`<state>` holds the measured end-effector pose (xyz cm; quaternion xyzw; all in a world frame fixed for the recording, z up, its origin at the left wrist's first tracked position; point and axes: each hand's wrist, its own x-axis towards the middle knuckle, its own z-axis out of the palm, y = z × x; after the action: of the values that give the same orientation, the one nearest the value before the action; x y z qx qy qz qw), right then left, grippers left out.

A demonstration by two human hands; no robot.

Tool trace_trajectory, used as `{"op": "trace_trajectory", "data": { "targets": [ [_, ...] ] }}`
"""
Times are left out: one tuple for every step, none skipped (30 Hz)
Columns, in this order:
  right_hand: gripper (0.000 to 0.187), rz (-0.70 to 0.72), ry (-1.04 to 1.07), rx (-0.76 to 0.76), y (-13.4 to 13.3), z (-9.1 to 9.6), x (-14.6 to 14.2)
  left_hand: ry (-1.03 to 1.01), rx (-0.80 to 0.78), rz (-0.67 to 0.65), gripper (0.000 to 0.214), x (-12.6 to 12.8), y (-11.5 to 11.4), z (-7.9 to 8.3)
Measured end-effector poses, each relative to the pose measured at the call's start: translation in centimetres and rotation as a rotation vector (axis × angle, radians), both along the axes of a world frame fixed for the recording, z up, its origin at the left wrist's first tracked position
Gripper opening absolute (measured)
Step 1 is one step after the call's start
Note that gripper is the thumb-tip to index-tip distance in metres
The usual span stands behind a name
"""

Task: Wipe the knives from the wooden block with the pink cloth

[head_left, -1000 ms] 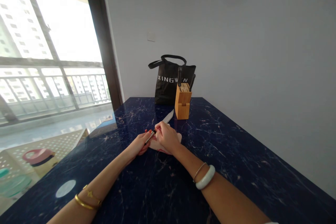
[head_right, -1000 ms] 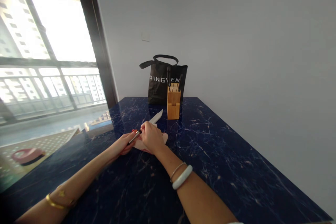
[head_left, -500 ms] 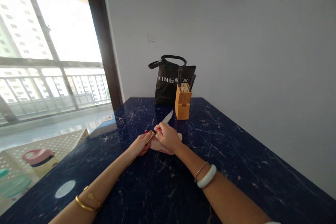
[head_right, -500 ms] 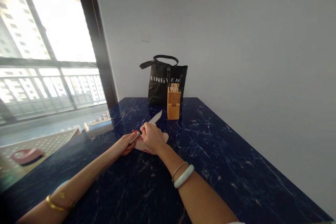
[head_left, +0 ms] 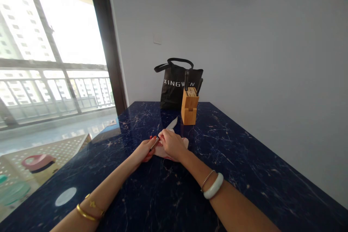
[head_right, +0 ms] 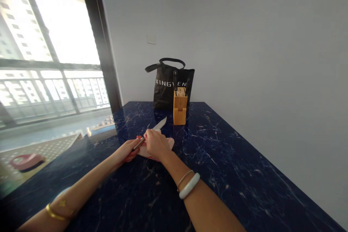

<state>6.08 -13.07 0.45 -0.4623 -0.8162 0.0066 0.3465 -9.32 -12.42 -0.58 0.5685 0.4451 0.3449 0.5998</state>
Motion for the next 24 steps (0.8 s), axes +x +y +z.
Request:
{"op": "trace_trajectory", "data": {
  "targets": [
    [0.008, -0.002, 0.001, 0.001, -0.1, 0.0, -0.1, -0.024, -0.016, -0.004, 0.049, -0.1, 0.0, 0.0],
    [0.008, -0.010, 0.006, 0.000, 0.0, 0.0, 0.0, -0.056, -0.031, -0.010, 0.046, -0.2, 0.1, 0.0],
    [0.007, -0.022, 0.011, -0.003, 0.0, 0.0, 0.0, -0.094, -0.048, -0.015, 0.042, -0.4, 0.2, 0.0],
    [0.007, -0.030, 0.014, -0.009, 0.1, 0.0, 0.1, -0.139, -0.069, -0.019, 0.039, -0.6, 0.3, 0.0],
    [0.007, -0.035, 0.015, -0.017, 0.2, 0.0, 0.2, -0.188, -0.091, -0.024, 0.036, -0.8, 0.4, 0.0],
    [0.007, -0.035, 0.018, -0.024, 0.3, -0.1, 0.3, -0.239, -0.114, -0.026, 0.034, -1.1, 0.5, 0.0],
    [0.008, -0.032, 0.028, -0.027, 0.4, -0.1, 0.4, -0.283, -0.137, -0.029, 0.033, -1.3, 0.6, 0.0],
    [0.010, -0.031, 0.048, -0.024, 0.5, -0.2, 0.4, -0.317, -0.157, -0.032, 0.032, -1.5, 0.7, 0.0],
    [0.011, -0.037, 0.080, -0.012, 0.6, -0.2, 0.5, -0.341, -0.173, -0.035, 0.031, -1.7, 0.7, 0.0],
    [0.012, -0.049, 0.117, 0.006, 0.6, -0.3, 0.5, -0.355, -0.184, -0.041, 0.030, -1.8, 0.7, 0.1],
    [0.012, -0.063, 0.157, 0.030, 0.6, -0.3, 0.5, -0.359, -0.191, -0.050, 0.030, -1.8, 0.7, 0.1],
    [0.013, -0.070, 0.189, 0.052, 0.6, -0.3, 0.5, -0.358, -0.194, -0.068, 0.030, -1.8, 0.6, 0.2],
    [0.013, -0.067, 0.205, 0.068, 0.6, -0.3, 0.5, -0.353, -0.194, -0.095, 0.030, -1.7, 0.5, 0.3],
    [0.013, -0.054, 0.199, 0.076, 0.5, -0.3, 0.5, -0.345, -0.192, -0.126, 0.031, -1.6, 0.4, 0.3],
    [0.013, -0.034, 0.175, 0.076, 0.5, -0.2, 0.5, -0.333, -0.189, -0.156, 0.031, -1.5, 0.4, 0.4],
    [0.012, -0.014, 0.144, 0.071, 0.5, -0.2, 0.5, -0.320, -0.184, -0.179, 0.032, -1.5, 0.3, 0.4],
    [0.012, -0.003, 0.119, 0.064, 0.5, -0.2, 0.5, -0.311, -0.178, -0.194, 0.032, -1.5, 0.2, 0.4],
    [0.011, -0.004, 0.113, 0.057, 0.6, -0.2, 0.6, -0.303, -0.170, -0.202, 0.032, -1.5, 0.2, 0.4],
    [0.012, -0.018, 0.130, 0.051, 0.7, -0.2, 0.7, -0.295, -0.163, -0.205, 0.032, -1.5, 0.2, 0.4],
    [0.012, -0.041, 0.168, 0.045, 0.9, -0.2, 0.9, -0.285, -0.157, -0.210, 0.032, -1.6, 0.2, 0.4],
    [0.012, -0.067, 0.214, 0.038, 1.1, -0.2, 1.1, -0.272, -0.153, -0.217, 0.032, -1.6, 0.1, 0.4],
    [0.012, -0.094, 0.262, 0.032, 1.4, -0.3, 1.4, -0.254, -0.150, -0.225, 0.033, -1.7, 0.1, 0.4],
    [0.012, -0.119, 0.305, 0.029, 1.6, -0.4, 1.8, -0.233, -0.148, -0.235, 0.034, -1.7, 0.1, 0.5],
    [0.012, -0.138, 0.339, 0.028, 1.9, -0.4, 2.2, -0.214, -0.145, -0.246, 0.034, -1.7, 0.0, 0.5]
  ]
}}
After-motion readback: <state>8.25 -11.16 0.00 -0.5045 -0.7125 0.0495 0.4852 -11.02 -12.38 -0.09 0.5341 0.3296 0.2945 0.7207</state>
